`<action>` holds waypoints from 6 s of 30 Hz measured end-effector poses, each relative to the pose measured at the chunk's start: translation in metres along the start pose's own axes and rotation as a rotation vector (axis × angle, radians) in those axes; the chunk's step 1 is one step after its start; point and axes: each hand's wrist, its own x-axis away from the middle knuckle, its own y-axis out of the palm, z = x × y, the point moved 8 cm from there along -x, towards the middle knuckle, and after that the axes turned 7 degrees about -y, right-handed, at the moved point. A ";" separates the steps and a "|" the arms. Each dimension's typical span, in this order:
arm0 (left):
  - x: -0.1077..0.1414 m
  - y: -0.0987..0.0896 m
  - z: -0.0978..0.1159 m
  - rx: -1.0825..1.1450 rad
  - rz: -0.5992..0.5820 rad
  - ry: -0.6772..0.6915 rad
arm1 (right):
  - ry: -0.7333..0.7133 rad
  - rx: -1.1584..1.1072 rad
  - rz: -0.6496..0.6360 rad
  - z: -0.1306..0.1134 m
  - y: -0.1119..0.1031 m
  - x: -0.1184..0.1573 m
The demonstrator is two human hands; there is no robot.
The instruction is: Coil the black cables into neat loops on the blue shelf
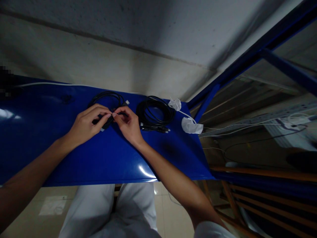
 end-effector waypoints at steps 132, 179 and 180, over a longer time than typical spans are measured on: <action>-0.006 0.004 -0.038 0.263 -0.167 -0.373 | 0.050 0.029 -0.093 0.008 0.004 0.004; -0.006 -0.019 -0.083 -0.097 -0.192 -0.296 | -0.580 1.207 -0.255 -0.096 -0.151 0.017; -0.006 -0.017 -0.080 -0.072 -0.204 -0.282 | -0.614 1.210 -0.231 -0.104 -0.149 0.016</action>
